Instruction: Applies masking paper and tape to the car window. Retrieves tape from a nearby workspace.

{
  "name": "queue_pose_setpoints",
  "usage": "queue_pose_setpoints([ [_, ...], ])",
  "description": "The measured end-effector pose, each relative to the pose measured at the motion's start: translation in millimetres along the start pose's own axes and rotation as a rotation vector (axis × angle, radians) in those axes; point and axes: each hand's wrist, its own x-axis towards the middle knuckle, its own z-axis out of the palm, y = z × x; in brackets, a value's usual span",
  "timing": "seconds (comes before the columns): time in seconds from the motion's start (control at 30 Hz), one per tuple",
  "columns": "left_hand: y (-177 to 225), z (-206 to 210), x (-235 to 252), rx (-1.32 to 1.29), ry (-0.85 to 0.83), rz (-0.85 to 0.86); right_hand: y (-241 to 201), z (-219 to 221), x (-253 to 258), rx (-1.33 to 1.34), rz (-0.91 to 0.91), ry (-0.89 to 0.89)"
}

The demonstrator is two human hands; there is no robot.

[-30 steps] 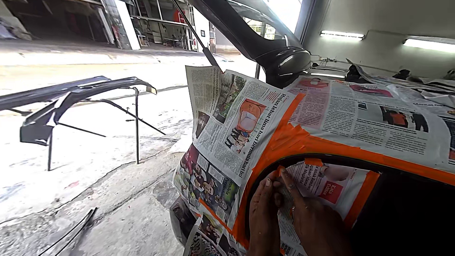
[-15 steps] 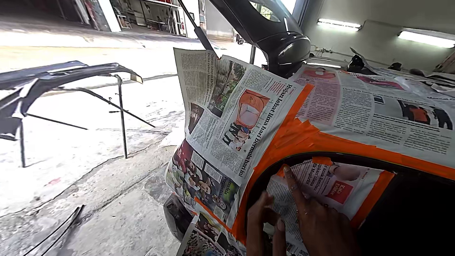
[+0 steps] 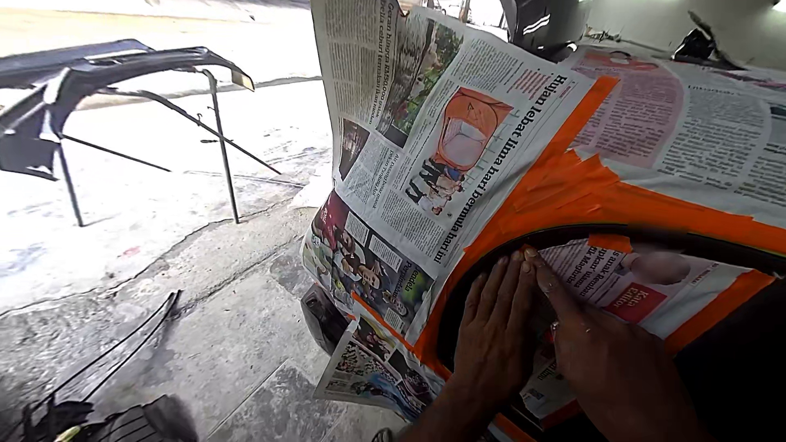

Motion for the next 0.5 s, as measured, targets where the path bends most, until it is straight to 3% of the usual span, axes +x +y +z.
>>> queue_pose_setpoints([
  [0.17, -34, -53, 20, -0.147, -0.221, 0.198, 9, -22, -7, 0.280, -0.002, -0.037],
  [0.23, -39, -68, 33, -0.184, -0.223, 0.228, 10, -29, -14, 0.382, 0.001, -0.010],
  [0.4, -35, -51, 32, -0.009, -0.217, 0.389, 17, -20, -40, 0.585, 0.039, 0.022],
  [0.5, -42, -38, -3, 0.004, -0.206, 0.309, 26, -2, -63, 0.656, 0.087, 0.023],
])
